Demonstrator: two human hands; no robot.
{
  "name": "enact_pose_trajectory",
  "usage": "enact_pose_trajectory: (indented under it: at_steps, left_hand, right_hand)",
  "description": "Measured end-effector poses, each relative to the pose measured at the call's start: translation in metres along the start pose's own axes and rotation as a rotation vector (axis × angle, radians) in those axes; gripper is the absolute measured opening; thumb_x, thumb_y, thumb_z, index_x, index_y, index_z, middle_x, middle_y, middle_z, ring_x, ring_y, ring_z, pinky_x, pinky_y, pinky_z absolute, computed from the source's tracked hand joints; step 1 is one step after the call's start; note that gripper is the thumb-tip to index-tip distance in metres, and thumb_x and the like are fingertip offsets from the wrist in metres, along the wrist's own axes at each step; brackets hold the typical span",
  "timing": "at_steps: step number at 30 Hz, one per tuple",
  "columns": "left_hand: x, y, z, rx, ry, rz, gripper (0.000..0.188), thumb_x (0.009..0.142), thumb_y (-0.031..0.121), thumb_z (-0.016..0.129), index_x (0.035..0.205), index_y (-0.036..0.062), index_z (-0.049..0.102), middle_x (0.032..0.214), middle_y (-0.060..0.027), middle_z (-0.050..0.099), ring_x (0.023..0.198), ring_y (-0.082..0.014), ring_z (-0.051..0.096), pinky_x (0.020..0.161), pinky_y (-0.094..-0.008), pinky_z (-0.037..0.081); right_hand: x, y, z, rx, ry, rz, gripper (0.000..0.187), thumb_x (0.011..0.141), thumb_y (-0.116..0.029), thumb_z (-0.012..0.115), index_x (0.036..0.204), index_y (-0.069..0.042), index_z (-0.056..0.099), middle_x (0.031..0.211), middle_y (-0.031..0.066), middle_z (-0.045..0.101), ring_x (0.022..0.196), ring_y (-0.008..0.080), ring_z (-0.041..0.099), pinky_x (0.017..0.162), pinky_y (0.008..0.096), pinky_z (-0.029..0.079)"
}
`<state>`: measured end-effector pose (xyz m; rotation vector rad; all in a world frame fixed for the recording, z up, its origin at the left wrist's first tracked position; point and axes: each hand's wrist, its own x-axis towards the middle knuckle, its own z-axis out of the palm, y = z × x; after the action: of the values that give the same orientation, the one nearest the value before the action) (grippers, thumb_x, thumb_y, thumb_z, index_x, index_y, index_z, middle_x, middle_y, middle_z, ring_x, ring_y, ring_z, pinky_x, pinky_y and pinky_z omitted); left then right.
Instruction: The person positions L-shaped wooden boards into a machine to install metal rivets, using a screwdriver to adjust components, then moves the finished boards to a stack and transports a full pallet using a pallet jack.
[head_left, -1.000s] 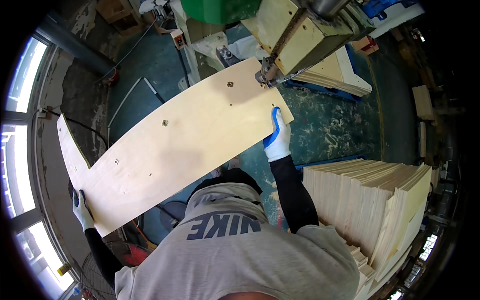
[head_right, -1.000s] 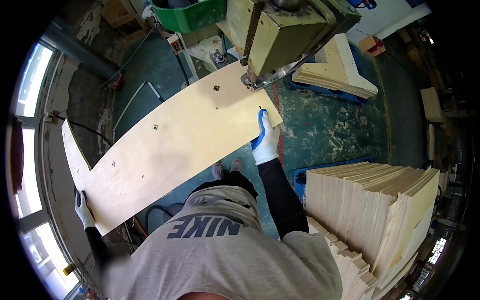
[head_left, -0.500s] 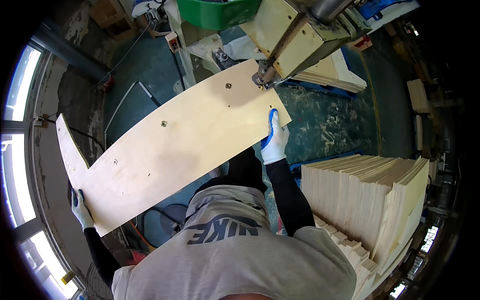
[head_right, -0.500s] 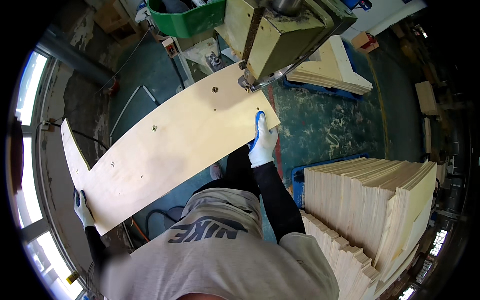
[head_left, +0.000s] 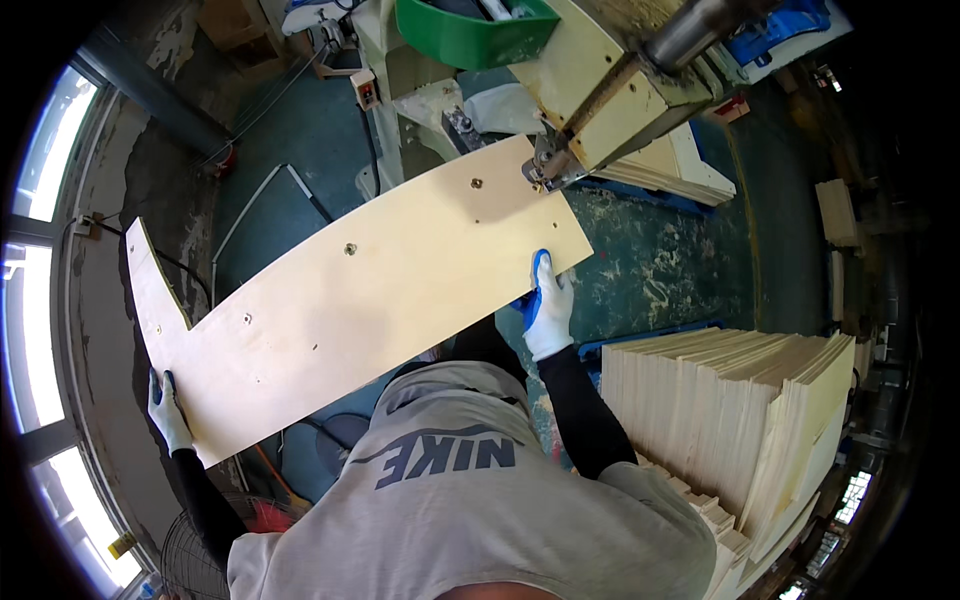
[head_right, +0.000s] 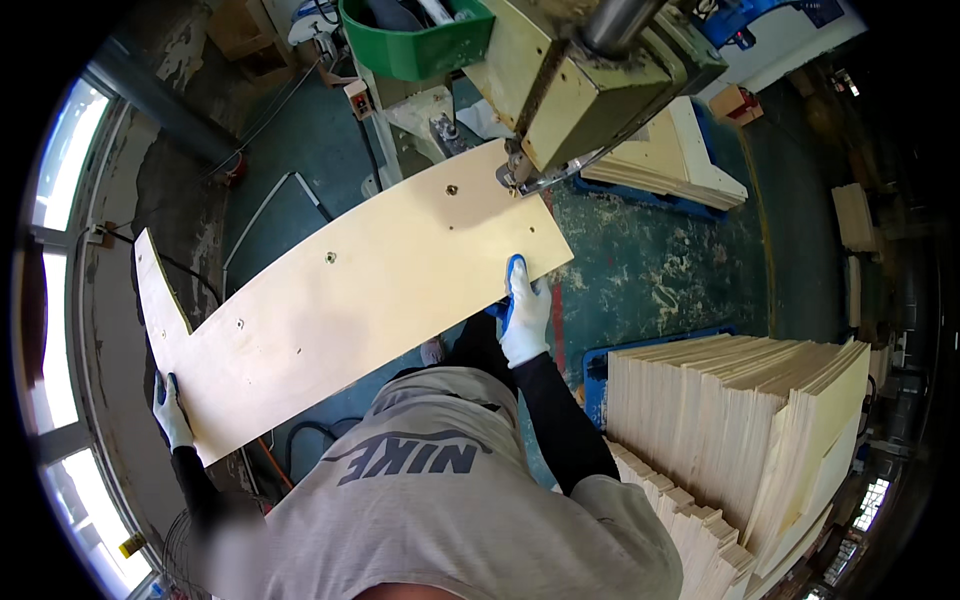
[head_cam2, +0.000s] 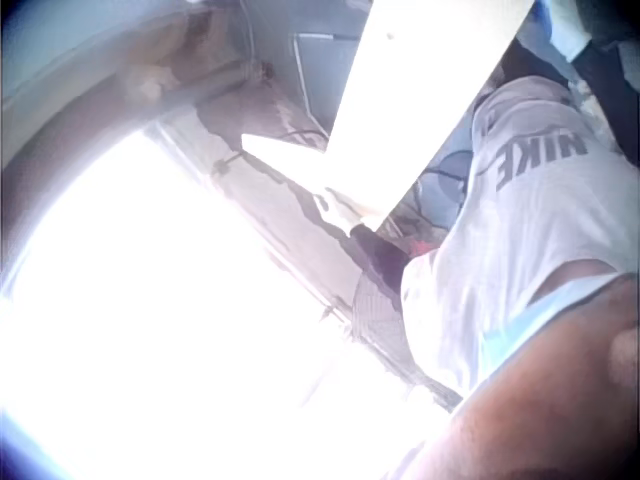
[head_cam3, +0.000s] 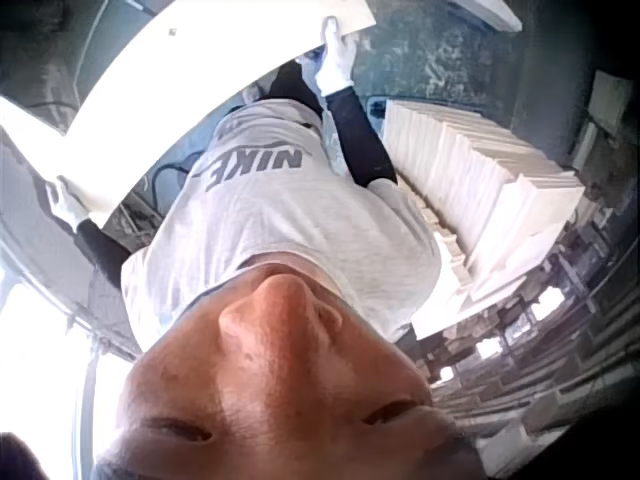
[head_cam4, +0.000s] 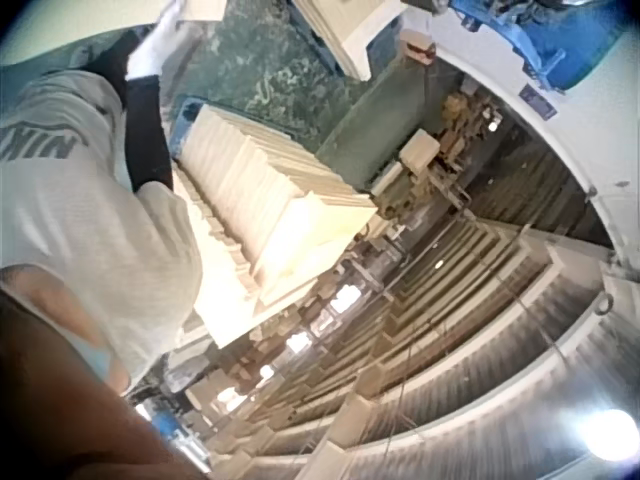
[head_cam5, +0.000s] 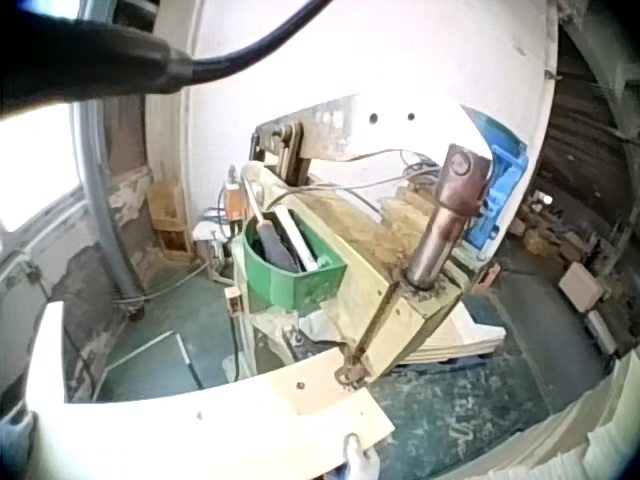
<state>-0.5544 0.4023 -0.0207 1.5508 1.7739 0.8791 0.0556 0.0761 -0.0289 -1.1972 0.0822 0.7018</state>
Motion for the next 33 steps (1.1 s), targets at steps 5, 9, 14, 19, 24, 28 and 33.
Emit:
enact_pose_trajectory:
  at_steps: [5,9,14,19,24,28,33]
  left_hand:
    - [-0.009,-0.002,-0.005,-0.017,-0.006,-0.017,0.062,0.100,0.025,0.068,0.149,-0.0055,0.046,0.147,-0.0098,0.056,0.124,-0.0125,0.055,0.105,-0.0255,0.043]
    - [-0.024,-0.013,-0.008,-0.015,0.036,0.005,0.061,0.099,0.021,0.069,0.148,-0.0070,0.046,0.149,-0.0127,0.054,0.130,-0.0163,0.053,0.111,-0.0287,0.039]
    - [-0.032,-0.001,-0.001,-0.069,0.040,-0.033,0.060,0.099,0.021,0.069,0.148,-0.0073,0.047,0.149,-0.0127,0.054,0.130,-0.0159,0.053,0.111,-0.0288,0.040]
    - [-0.026,0.009,0.005,-0.049,0.025,0.011,0.062,0.099,0.023,0.069,0.149,-0.0070,0.046,0.148,-0.0131,0.055,0.128,-0.0158,0.054,0.110,-0.0286,0.040]
    - [-0.035,-0.004,-0.015,-0.066,0.006,-0.131,0.064,0.098,0.022,0.070,0.149,-0.0067,0.045,0.143,-0.0134,0.058,0.120,-0.0145,0.058,0.104,-0.0269,0.045]
    - [-0.014,0.044,0.000,0.013,0.069,0.044,0.067,0.093,0.024,0.074,0.146,-0.0084,0.048,0.140,-0.0152,0.061,0.119,-0.0173,0.060,0.103,-0.0272,0.046]
    - [-0.040,0.072,-0.006,-0.027,0.100,-0.104,0.070,0.090,0.028,0.076,0.148,-0.0006,0.050,0.145,-0.0182,0.059,0.130,-0.0221,0.058,0.110,-0.0312,0.042]
  right_hand:
    - [0.019,0.017,-0.013,-0.049,0.002,-0.142,0.042,0.102,-0.030,0.065,0.134,-0.007,0.055,0.117,0.0039,0.065,0.097,0.0147,0.068,0.078,0.0306,0.058]
    - [0.008,0.008,-0.004,0.018,0.003,-0.107,0.038,0.103,-0.029,0.063,0.133,-0.007,0.056,0.116,0.0036,0.065,0.097,0.0151,0.068,0.076,0.0310,0.058]
    - [0.004,0.008,-0.011,-0.029,-0.049,0.029,0.033,0.103,-0.029,0.062,0.129,-0.009,0.057,0.113,0.0020,0.067,0.094,0.0138,0.068,0.067,0.0296,0.056]
    - [0.002,0.003,-0.014,-0.005,-0.071,0.003,0.030,0.103,-0.028,0.061,0.126,-0.010,0.058,0.106,0.0009,0.068,0.083,0.0128,0.069,0.060,0.0269,0.053]
    - [0.002,0.017,0.009,-0.102,-0.014,-0.042,0.025,0.103,-0.030,0.063,0.118,-0.010,0.060,0.096,-0.0016,0.065,0.073,0.0103,0.062,0.055,0.0267,0.045]
    - [-0.006,0.010,-0.001,0.009,-0.103,-0.023,0.031,0.107,-0.033,0.053,0.124,-0.010,0.062,0.104,0.0076,0.070,0.076,0.0125,0.065,0.056,0.0250,0.045]
    - [-0.003,0.012,-0.002,-0.099,-0.122,0.001,0.035,0.106,-0.038,0.055,0.126,-0.010,0.061,0.102,0.0010,0.069,0.070,0.0102,0.062,0.052,0.0224,0.040]
